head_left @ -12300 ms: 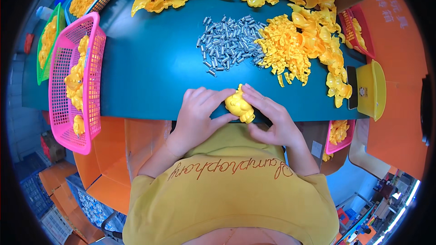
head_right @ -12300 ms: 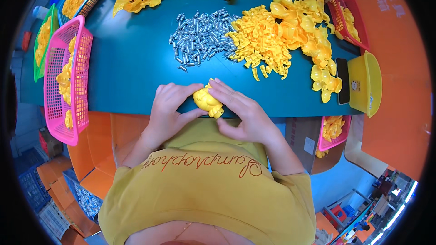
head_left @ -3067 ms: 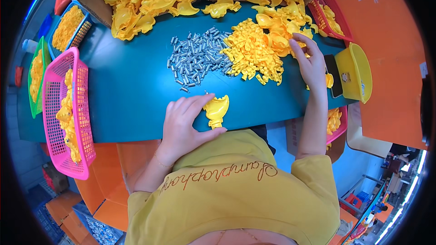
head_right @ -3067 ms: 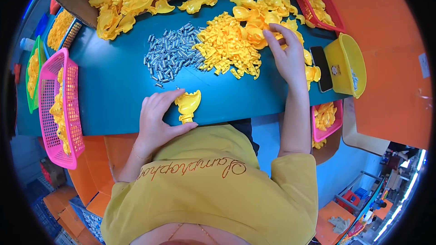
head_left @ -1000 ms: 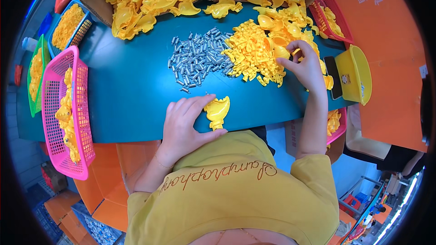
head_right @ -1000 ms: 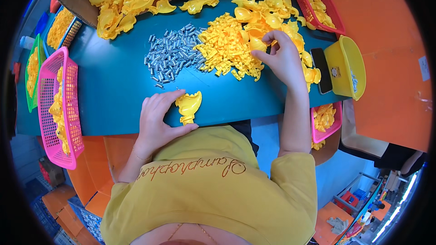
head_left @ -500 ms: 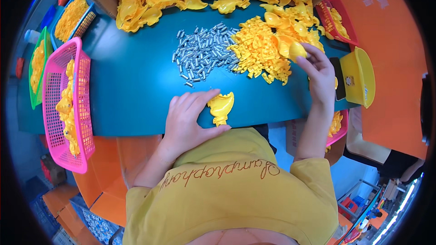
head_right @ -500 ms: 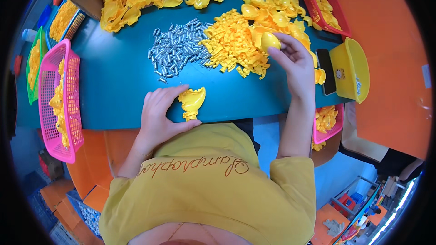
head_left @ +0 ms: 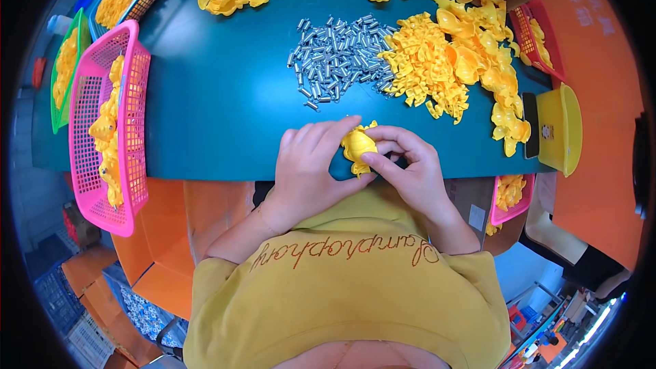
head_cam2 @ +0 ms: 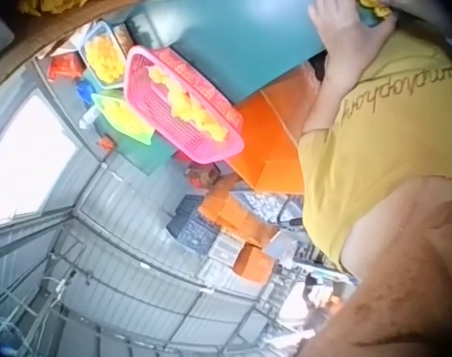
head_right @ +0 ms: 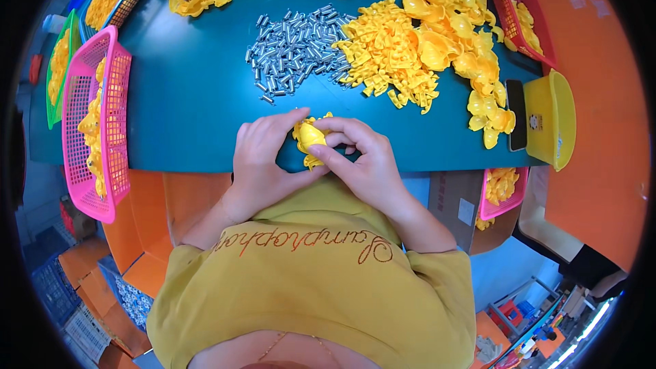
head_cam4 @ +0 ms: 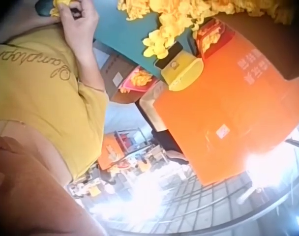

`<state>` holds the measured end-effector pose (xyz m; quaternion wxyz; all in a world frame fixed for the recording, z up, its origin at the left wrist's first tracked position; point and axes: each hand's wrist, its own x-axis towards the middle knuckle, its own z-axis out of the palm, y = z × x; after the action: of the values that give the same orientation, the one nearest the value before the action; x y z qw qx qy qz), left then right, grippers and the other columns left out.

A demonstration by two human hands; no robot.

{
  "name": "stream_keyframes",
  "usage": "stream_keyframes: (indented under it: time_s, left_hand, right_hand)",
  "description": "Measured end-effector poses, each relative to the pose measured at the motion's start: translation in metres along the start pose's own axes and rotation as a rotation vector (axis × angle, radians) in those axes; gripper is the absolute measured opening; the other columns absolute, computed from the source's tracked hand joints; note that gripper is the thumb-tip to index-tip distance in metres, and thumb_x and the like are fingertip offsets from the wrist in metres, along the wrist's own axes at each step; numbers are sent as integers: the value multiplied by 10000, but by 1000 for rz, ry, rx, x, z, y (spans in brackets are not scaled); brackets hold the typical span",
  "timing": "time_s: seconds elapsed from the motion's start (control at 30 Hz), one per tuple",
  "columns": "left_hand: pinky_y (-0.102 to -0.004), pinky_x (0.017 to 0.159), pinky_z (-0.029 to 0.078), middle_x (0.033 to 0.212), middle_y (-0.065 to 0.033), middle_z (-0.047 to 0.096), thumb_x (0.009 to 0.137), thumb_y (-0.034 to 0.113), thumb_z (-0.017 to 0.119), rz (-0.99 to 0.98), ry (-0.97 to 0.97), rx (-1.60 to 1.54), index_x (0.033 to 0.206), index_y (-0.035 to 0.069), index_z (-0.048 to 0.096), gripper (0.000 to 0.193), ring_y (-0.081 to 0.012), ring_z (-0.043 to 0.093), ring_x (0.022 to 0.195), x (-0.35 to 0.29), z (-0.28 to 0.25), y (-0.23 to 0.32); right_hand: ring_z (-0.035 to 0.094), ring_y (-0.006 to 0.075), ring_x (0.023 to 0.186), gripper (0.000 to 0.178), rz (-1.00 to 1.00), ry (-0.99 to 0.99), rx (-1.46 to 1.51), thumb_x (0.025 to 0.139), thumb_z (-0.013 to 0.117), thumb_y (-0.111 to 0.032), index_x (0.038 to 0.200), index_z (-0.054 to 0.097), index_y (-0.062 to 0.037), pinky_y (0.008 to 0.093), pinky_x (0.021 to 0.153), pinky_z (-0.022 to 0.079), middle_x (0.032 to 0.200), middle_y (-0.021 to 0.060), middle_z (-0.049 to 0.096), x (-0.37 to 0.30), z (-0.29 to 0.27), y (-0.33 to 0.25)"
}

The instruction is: Assembling small yellow plastic toy ducks by connecting bodies and heads.

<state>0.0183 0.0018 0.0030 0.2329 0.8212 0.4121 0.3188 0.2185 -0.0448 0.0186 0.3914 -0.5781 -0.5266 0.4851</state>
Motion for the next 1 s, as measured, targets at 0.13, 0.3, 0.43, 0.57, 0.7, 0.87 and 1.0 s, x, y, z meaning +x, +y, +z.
stream_keyframes:
  time_s: [0.13, 0.3, 0.43, 0.57, 0.7, 0.87, 1.0]
  left_hand:
    - [-375, 827, 433, 1095, -24, 691, 701, 351, 936, -7, -1, -1, 1356, 159, 659, 736, -203, 660, 987, -1, -2, 0]
    - [-377, 812, 432, 1065, -21, 686, 700, 343, 931, 4, 16, -12, 1354, 155, 657, 733, -203, 659, 963, 1, -3, 0]
    - [-376, 801, 433, 1059, -18, 686, 703, 344, 929, -1, 15, -1, 1349, 152, 656, 728, -197, 660, 954, 2, -3, 0]
    - [-366, 797, 440, 1041, -15, 686, 656, 362, 971, -8, 34, 5, 1323, 161, 673, 758, -209, 648, 917, 2, -2, 1]
    - [-363, 780, 429, 1009, -15, 678, 657, 374, 970, 3, 46, -1, 1318, 161, 674, 754, -200, 644, 895, 2, -1, 0]
    - [-377, 801, 435, 1046, -30, 684, 709, 356, 925, -21, -26, -3, 1341, 148, 656, 718, -197, 665, 956, 2, -5, 1]
    - [-383, 822, 439, 1060, -39, 686, 698, 350, 927, -10, -7, -23, 1355, 143, 650, 743, -207, 671, 1008, 0, -2, -3]
  right_hand:
    - [689, 57, 906, 368, -37, 10, 16, 929, 801, -26, 1278, 688, 12, 226, 797, 529, 1038, 46, 770, 1, 5, 2]
    - [708, 81, 925, 365, -81, 36, 61, 926, 801, -19, 1271, 689, 28, 253, 858, 560, 1055, 64, 769, 1, 12, -2]
    - [716, 90, 931, 364, -87, 89, 36, 922, 805, -17, 1265, 692, 29, 250, 858, 563, 1071, 67, 764, 1, 11, -6]
    - [726, 103, 951, 337, -86, 73, 37, 908, 816, -6, 1220, 692, 22, 248, 856, 567, 1075, 65, 754, 1, 9, -3]
    - [726, 103, 956, 291, -93, 75, 51, 901, 820, 2, 1158, 685, 16, 246, 851, 567, 1101, 68, 733, 1, 13, -5]
    - [719, 94, 930, 289, -85, 55, 24, 903, 819, -7, 1156, 682, 18, 240, 851, 560, 1108, 66, 729, 3, 13, -6]
    - [754, 121, 842, 354, -94, 8, -108, 889, 843, -84, 1202, 697, -8, 268, 815, 562, 892, 68, 769, 6, 16, -22]
